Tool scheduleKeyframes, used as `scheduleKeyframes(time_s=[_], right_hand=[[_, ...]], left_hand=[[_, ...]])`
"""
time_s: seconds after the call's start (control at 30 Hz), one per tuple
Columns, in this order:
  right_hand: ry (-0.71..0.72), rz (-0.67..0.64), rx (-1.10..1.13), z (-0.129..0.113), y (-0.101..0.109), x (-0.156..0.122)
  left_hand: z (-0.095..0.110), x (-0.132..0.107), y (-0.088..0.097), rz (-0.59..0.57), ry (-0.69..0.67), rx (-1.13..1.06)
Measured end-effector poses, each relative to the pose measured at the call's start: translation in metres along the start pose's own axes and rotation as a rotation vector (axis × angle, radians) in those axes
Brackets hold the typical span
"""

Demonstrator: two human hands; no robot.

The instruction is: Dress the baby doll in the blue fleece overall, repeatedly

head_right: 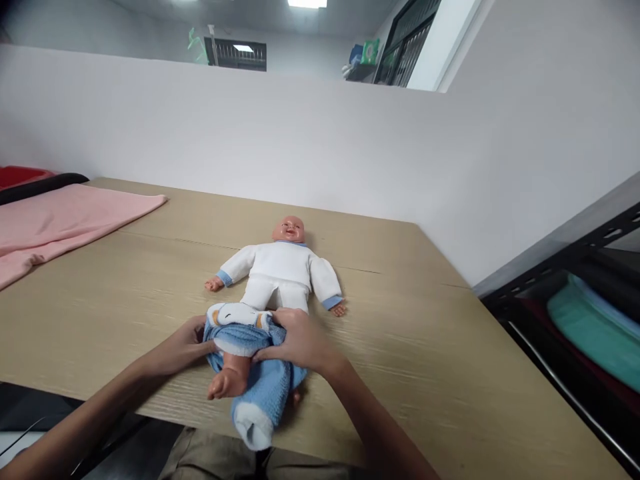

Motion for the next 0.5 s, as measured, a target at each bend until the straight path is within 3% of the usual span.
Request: scheduleKeyframes(time_s=[0.1,0.2,0.37,0.5], right_hand=[[0.015,0.063,-0.105,-0.001,0.005,-0.001],[0.005,0.08,-0.089,0.001,0.015,-0.011],[0.035,-0.114,0.173,0.02,0.026,-0.038],[0.056,-0.178,0.487,0.042,0.019,-0.05]], left_hand=[[-0.003,0.002,0.009,-0.012,-0.047,0.022],[-0.006,0.004,0.017,0.047,-0.052,0.083],[-0.001,0.009,0.026,0.099,-0.036,0.171],[0.016,0.01,0.038,0.208,-0.05,0.343]])
Point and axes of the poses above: each hand's wrist, its own x-axis towards the middle knuckle, its own y-axis out of the back of the hand, z = x × y, the point moved 4 cm from there along x, towards the middle knuckle, and after that the axes turned 15 degrees about -z, right-handed, at the moved point
